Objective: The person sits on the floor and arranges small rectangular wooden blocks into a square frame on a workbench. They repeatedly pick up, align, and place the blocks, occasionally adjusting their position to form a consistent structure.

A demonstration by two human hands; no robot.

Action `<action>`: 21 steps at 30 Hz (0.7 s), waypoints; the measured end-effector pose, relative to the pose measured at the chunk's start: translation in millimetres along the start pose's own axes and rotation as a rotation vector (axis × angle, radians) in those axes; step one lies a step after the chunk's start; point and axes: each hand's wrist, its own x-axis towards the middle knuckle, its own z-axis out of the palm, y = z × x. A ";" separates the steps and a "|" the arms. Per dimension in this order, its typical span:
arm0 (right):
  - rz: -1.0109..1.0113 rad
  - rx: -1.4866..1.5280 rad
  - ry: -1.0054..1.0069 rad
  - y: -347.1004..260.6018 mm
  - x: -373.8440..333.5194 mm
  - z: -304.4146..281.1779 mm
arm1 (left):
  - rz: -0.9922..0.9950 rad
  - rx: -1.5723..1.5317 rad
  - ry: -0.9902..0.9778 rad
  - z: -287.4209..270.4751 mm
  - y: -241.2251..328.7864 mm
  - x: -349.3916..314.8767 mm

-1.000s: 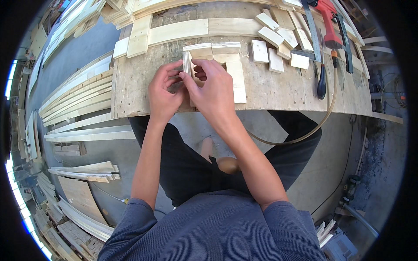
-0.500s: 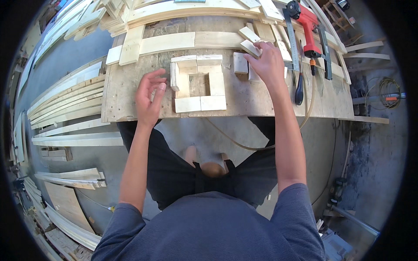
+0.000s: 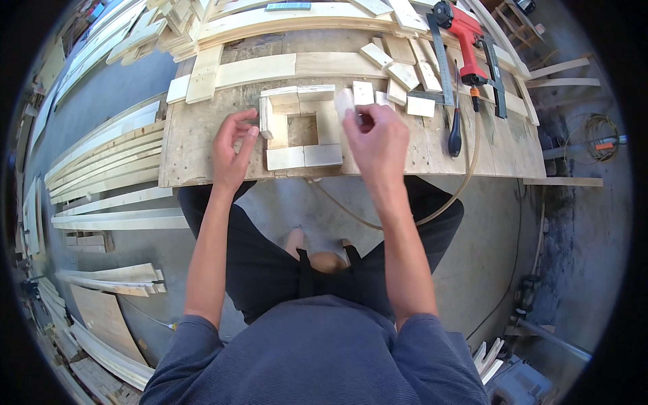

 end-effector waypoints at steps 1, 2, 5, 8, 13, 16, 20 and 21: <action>-0.036 -0.009 0.032 -0.2 -4.0 7.0 | 0.006 0.013 -0.005 1.1 1.3 0.3; -0.044 -0.029 0.037 -0.4 -6.2 9.8 | -0.005 0.018 -0.025 1.6 2.3 -0.3; -0.067 -0.056 0.033 -3.9 -6.4 17.3 | -0.026 0.036 -0.051 -1.2 3.1 -2.3; -0.072 -0.118 0.038 -1.5 -4.7 23.6 | -0.006 0.028 -0.023 0.6 2.7 -0.4; -0.064 -0.127 0.051 -1.3 -4.9 30.9 | 0.017 0.010 0.019 1.8 3.2 -0.2; -0.060 -0.126 0.055 0.4 -5.4 34.4 | -0.017 0.021 -0.037 -0.5 4.8 0.8; -0.036 -0.130 0.044 -1.7 -6.6 39.1 | -0.020 0.039 -0.039 -1.3 2.0 -0.5; -0.036 -0.129 0.044 -1.9 -6.6 40.2 | -0.018 0.038 -0.039 -1.2 2.1 -0.1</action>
